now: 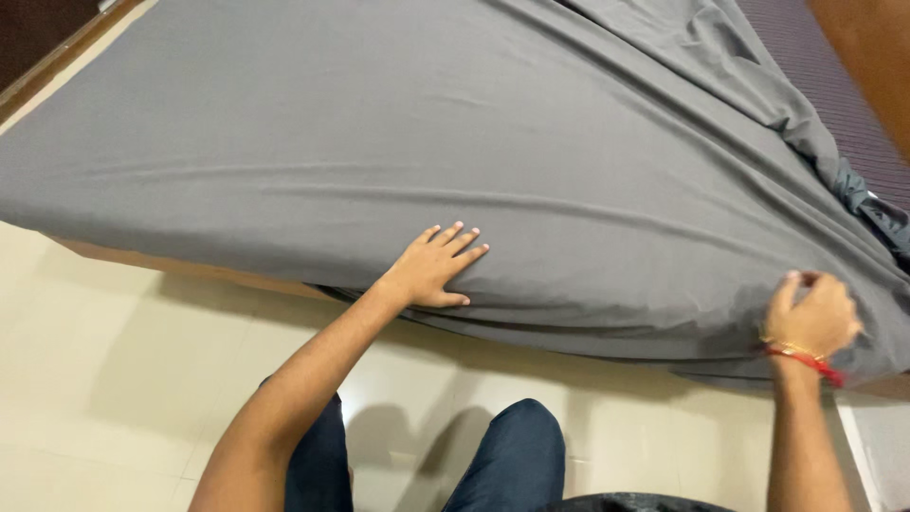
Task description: The person adjusts and tucks a grey fitted sheet around the corners and edges of a mattress.
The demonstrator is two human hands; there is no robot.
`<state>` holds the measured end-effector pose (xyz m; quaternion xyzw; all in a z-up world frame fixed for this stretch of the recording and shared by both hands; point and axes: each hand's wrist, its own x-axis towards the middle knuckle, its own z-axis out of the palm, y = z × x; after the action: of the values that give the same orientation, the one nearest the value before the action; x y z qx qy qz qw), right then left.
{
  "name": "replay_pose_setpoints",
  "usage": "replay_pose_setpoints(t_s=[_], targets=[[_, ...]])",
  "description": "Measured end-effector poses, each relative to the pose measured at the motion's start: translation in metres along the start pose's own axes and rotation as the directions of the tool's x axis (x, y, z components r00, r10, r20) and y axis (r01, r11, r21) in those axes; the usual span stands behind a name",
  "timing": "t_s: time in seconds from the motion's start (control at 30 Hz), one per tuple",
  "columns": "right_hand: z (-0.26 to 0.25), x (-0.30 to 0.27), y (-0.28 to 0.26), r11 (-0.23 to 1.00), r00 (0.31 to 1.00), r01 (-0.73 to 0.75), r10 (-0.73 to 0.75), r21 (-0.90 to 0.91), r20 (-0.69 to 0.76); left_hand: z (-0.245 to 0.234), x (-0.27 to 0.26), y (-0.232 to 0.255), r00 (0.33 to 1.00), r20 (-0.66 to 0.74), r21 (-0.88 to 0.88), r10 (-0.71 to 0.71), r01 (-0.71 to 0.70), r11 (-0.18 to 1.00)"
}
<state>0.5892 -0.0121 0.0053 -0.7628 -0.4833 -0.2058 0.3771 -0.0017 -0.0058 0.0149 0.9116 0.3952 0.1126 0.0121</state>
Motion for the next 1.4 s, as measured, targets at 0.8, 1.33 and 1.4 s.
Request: replay_pose_setpoints(t_s=[0.8,1.33,1.4], targets=[[0.131,-0.464,-0.434,-0.666,0.019,-0.741,-0.151,-0.087,0.988,0.046,-0.157,-0.08,0.782,-0.512,0.23,-0.355,0.523,0.821],[0.147,-0.414,-0.406,-0.625,0.165,-0.715,0.284,0.313,0.945,0.019,-0.152,-0.113,0.704,-0.701,0.43,0.112,0.292,0.854],[0.144,-0.38,-0.392,-0.528,0.099,-0.781,0.422,0.333,0.901,0.006,-0.15,-0.113,0.705,-0.705,0.395,0.083,0.291,0.871]])
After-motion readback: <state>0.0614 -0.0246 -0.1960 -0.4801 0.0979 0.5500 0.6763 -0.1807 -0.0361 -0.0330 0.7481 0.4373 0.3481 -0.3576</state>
